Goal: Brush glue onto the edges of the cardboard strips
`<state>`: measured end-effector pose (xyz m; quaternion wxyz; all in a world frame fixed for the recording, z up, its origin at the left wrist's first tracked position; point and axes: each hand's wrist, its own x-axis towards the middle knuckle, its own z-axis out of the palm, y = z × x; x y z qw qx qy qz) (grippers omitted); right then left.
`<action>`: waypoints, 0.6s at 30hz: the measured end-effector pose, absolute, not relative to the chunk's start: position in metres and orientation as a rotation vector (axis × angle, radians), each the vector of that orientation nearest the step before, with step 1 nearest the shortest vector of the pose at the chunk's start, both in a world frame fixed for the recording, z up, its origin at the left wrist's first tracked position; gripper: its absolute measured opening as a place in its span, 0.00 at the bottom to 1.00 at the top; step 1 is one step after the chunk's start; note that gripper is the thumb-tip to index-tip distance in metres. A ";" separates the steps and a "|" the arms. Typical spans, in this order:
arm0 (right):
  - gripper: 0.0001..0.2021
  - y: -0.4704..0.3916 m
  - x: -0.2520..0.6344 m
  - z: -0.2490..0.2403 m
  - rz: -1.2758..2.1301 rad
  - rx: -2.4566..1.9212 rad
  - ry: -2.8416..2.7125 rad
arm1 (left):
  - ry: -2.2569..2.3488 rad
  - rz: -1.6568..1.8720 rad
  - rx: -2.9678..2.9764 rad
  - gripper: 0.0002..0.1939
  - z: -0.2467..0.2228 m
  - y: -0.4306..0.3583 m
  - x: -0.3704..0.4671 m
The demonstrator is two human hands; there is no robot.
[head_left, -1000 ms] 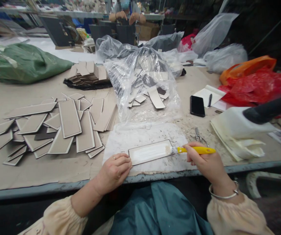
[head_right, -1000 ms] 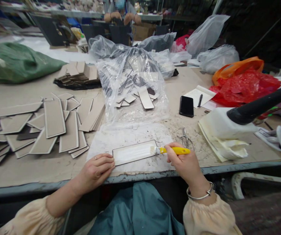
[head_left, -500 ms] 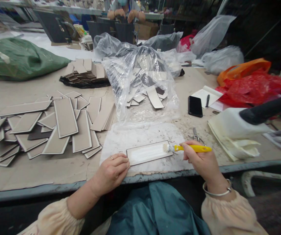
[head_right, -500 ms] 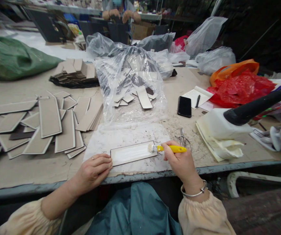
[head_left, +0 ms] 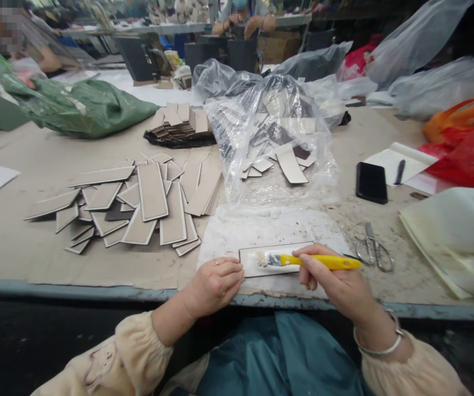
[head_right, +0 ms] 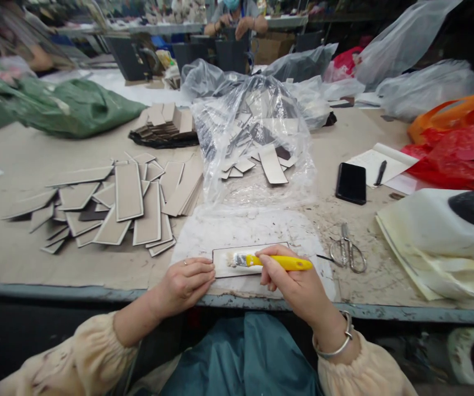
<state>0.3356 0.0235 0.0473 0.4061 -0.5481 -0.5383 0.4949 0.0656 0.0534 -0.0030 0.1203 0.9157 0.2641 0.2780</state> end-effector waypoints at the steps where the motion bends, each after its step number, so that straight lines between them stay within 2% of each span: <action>1: 0.14 0.026 0.330 0.045 1.288 -1.360 -1.372 | 0.774 0.807 2.686 0.08 -0.002 0.053 0.065; 8: 0.14 0.038 0.307 0.035 1.370 -1.366 -1.460 | 0.789 0.795 2.718 0.08 -0.001 0.053 0.066; 18: 0.15 0.029 0.321 0.044 1.129 -1.498 -1.388 | 0.809 0.782 2.714 0.07 -0.004 0.053 0.065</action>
